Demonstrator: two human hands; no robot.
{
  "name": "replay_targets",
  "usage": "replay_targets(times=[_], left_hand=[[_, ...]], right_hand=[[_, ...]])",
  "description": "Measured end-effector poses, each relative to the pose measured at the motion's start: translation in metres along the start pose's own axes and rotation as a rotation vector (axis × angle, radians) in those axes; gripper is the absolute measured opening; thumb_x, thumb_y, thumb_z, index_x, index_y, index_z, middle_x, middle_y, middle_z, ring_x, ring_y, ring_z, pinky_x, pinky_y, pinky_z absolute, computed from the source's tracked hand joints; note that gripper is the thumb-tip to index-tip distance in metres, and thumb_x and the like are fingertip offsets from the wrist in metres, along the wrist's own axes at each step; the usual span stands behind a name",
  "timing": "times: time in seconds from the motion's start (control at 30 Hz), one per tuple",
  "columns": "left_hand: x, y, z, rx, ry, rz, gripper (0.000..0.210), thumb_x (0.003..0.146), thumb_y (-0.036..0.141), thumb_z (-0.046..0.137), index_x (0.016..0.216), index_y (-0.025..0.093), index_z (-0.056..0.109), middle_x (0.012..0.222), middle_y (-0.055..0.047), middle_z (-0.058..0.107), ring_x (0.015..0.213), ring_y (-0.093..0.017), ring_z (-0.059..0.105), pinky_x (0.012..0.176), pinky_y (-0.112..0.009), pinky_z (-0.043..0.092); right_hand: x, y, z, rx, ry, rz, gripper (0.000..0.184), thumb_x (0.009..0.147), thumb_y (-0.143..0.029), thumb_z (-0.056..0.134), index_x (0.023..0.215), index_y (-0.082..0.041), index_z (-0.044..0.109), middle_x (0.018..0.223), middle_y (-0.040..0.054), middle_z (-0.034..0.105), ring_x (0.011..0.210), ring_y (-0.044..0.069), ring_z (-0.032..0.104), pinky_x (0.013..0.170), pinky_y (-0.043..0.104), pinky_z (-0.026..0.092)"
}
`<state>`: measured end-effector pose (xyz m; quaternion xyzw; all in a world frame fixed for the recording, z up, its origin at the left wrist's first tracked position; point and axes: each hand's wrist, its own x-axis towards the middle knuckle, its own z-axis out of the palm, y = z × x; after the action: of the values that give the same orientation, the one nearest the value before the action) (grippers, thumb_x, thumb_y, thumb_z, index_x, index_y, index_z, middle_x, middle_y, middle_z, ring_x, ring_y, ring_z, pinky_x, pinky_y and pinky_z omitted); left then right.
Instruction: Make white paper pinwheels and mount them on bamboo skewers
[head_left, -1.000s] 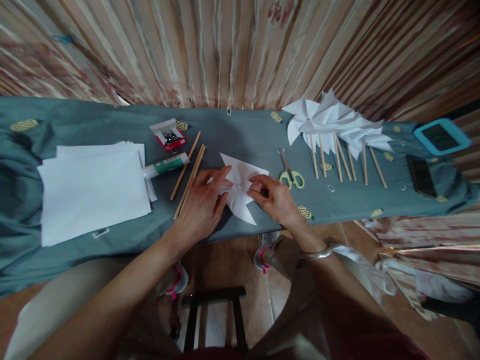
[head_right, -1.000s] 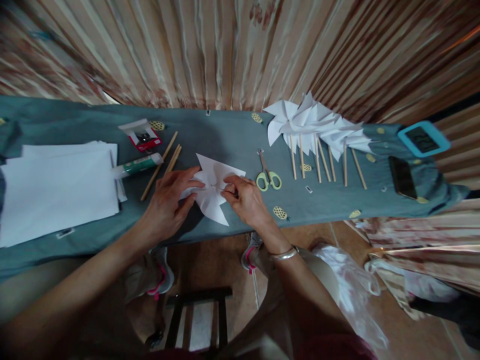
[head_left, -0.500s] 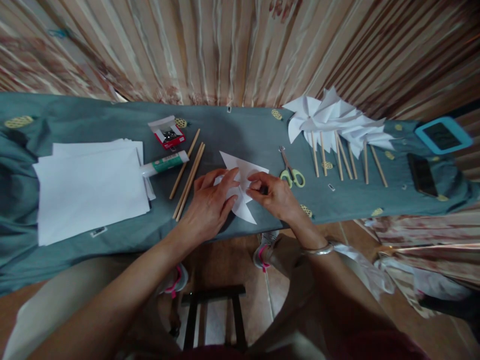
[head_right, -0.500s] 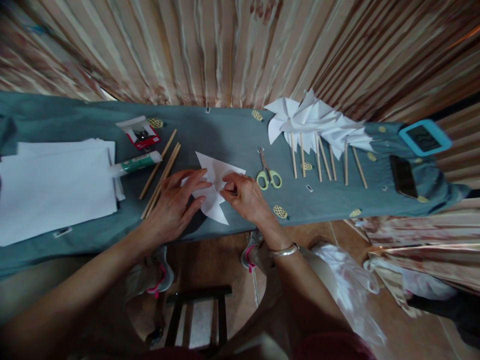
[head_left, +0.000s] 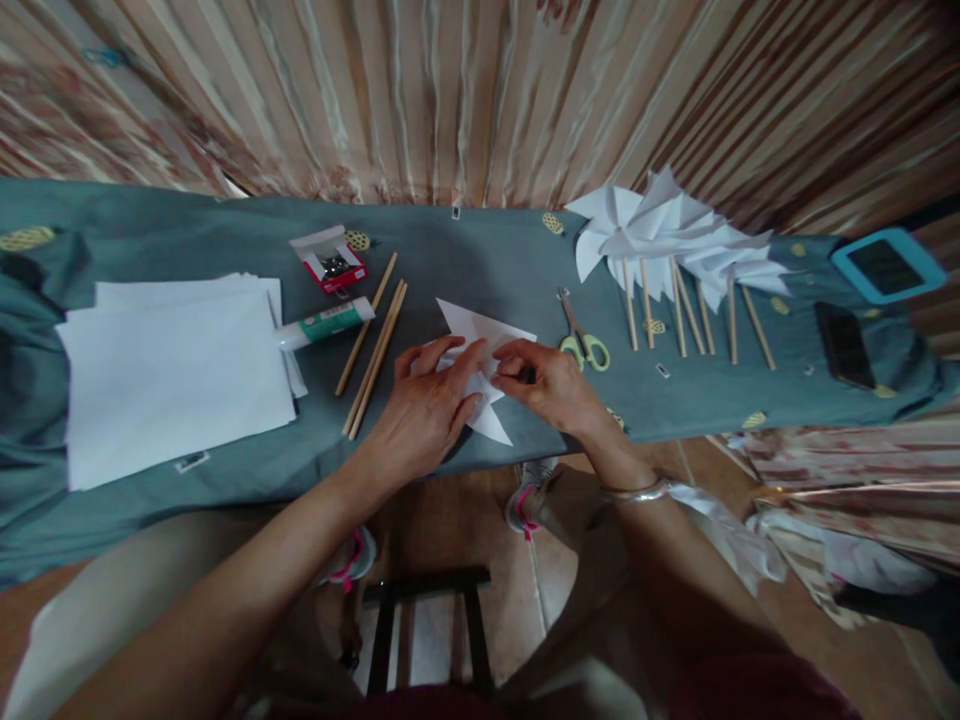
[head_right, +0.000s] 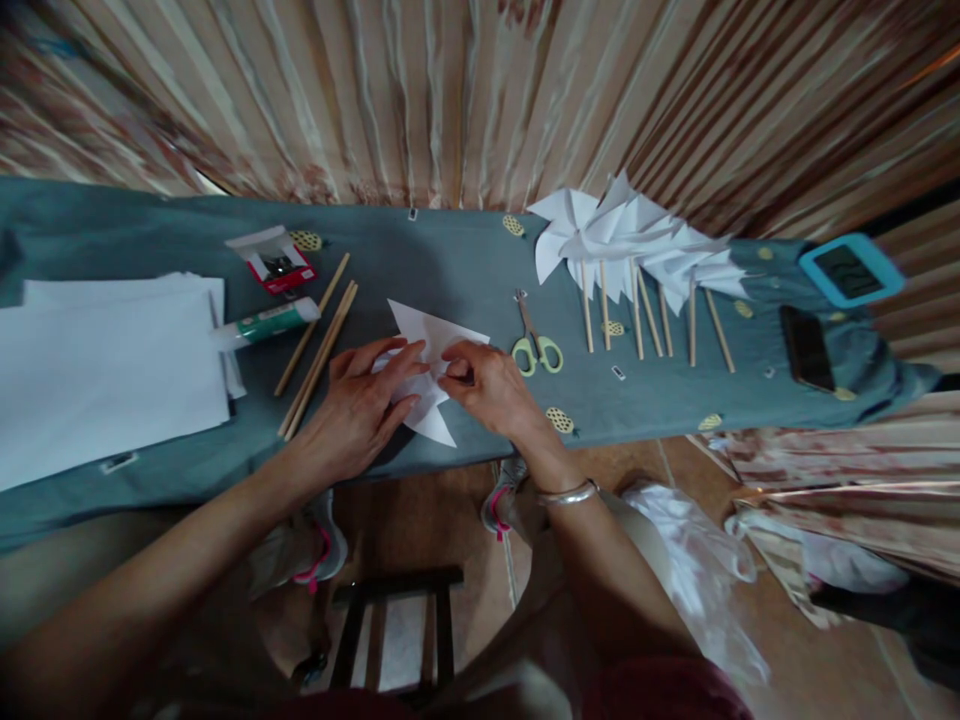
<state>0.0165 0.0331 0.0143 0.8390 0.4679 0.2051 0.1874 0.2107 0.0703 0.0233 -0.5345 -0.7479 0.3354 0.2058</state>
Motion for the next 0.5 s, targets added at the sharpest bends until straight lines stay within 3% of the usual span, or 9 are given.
replay_targets(times=[0.5], left_hand=[[0.0015,0.0011,-0.0005,0.067,-0.003,0.003,0.053,0.093,0.028,0.043,0.142,0.011,0.032,0.114,-0.014,0.069,0.134,-0.031,0.036,0.103,-0.054,0.027]], right_hand=[[0.0009,-0.0006,-0.0009,-0.001,-0.002,-0.006,0.021,0.078,-0.02,0.064,0.099,-0.017,0.066,0.073,0.0009,0.071,0.067,0.015,0.063,0.067,0.027,0.047]])
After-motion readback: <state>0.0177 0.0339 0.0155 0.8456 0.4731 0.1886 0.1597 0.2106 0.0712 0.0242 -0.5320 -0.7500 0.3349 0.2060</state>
